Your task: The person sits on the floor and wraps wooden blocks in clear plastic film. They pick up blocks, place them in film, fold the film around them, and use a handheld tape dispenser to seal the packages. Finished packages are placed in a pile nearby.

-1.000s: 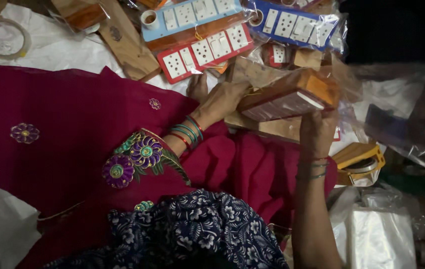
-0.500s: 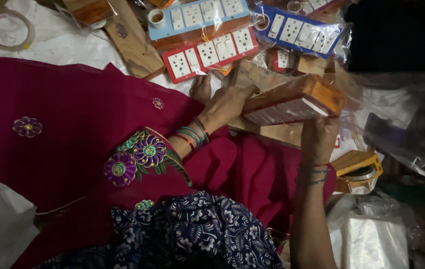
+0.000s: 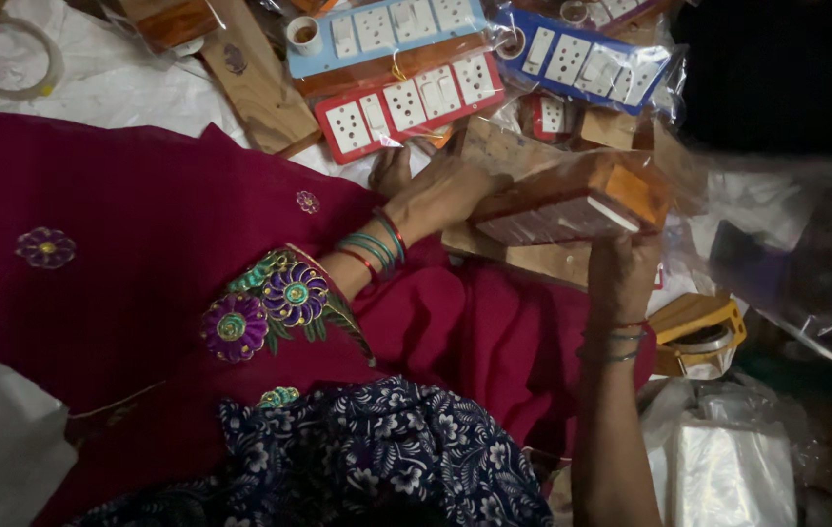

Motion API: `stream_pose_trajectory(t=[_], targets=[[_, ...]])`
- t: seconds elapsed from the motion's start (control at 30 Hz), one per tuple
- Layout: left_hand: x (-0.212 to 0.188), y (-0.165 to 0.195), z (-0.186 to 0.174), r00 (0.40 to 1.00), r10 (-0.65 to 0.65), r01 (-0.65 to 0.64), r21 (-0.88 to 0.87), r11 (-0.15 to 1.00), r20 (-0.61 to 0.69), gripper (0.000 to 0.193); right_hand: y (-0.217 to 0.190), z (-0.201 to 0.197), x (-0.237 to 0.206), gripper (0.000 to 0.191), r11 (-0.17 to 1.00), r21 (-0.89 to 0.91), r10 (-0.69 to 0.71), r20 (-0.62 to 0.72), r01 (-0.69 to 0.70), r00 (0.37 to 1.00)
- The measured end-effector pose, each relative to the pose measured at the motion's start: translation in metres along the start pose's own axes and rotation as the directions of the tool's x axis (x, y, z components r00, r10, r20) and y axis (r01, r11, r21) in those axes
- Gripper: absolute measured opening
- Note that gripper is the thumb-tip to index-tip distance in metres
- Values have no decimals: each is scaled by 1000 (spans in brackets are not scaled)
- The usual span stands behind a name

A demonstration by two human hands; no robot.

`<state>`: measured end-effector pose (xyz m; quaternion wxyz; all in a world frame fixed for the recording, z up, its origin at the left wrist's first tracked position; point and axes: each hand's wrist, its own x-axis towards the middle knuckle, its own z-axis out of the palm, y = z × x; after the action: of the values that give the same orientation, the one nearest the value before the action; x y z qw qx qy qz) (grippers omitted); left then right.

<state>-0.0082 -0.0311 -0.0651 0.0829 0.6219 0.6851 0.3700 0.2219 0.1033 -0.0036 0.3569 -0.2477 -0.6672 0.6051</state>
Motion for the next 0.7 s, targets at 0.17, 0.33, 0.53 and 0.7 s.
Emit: stream_pose_trajectory(t=[0.17, 0.33, 0.53, 0.7], targets=[[16, 2, 10, 993, -105, 108, -61, 992, 48, 25, 15, -14, 3, 77, 978, 170, -154, 202, 121, 967], [6, -10, 28, 991, -45, 8, -286, 958, -124, 22, 45, -43, 11, 41, 887, -335, -270, 182, 318, 945], [-8, -39, 33, 997, -7, -26, -396, 918, -82, 25, 53, -44, 15, 18, 781, -594, 29, -272, -192, 962], [-9, -42, 26, 993, -95, 117, -422, 899, 73, 25, 22, -16, 7, 35, 853, -507, 87, -91, -122, 992]])
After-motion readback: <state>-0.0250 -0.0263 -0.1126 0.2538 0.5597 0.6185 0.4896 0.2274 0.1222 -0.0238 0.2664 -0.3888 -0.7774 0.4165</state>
